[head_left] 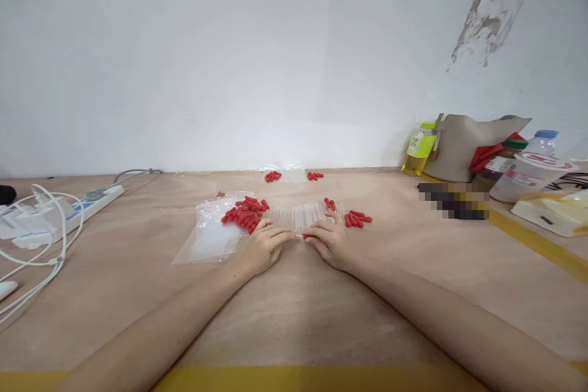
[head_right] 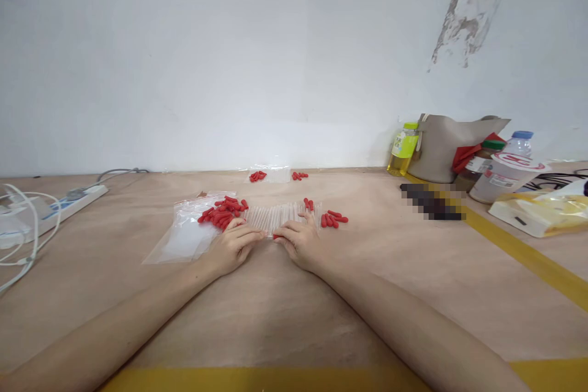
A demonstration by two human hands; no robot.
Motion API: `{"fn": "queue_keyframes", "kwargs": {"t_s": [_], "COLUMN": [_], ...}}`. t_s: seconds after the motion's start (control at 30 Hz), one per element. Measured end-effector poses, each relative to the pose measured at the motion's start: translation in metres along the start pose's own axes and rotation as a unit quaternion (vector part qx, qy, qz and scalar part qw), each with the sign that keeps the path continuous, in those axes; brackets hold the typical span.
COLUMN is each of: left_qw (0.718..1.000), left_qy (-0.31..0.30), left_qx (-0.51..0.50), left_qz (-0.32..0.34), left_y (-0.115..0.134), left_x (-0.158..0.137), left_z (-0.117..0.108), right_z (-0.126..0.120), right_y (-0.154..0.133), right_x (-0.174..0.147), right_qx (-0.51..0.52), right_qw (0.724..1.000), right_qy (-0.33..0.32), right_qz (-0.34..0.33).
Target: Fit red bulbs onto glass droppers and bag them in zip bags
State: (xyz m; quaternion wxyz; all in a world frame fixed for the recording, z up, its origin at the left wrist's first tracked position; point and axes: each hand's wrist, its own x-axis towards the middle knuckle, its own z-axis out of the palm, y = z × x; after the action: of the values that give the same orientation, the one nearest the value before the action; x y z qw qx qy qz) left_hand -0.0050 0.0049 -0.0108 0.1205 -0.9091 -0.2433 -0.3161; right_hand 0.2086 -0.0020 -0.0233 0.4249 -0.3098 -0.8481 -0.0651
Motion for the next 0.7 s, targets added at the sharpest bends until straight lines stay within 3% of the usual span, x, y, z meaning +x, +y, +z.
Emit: {"fn": "queue_keyframes", "kwargs": {"t_s": [0.4, 0.7], "left_qw": [0.998, 0.997], "left_qy": [0.024, 0.016], "left_qx": [0.025, 0.045], "left_qz": [0.053, 0.055], "left_y": [0.0041, 0.0055], "left_x": [0.0064, 0.0073], "left_z": [0.0024, 0.0067], "right_z": [0.0007, 0.0018], "right_y": [0.0034, 0.0023], "right_x": [-0.0021, -0.0009], "right_qx": [-0.001, -0.033], "right_qw": [0.999, 0.998], "right_qy": [0.012, -0.036], "right_qz": [-0.032, -0.037]}}
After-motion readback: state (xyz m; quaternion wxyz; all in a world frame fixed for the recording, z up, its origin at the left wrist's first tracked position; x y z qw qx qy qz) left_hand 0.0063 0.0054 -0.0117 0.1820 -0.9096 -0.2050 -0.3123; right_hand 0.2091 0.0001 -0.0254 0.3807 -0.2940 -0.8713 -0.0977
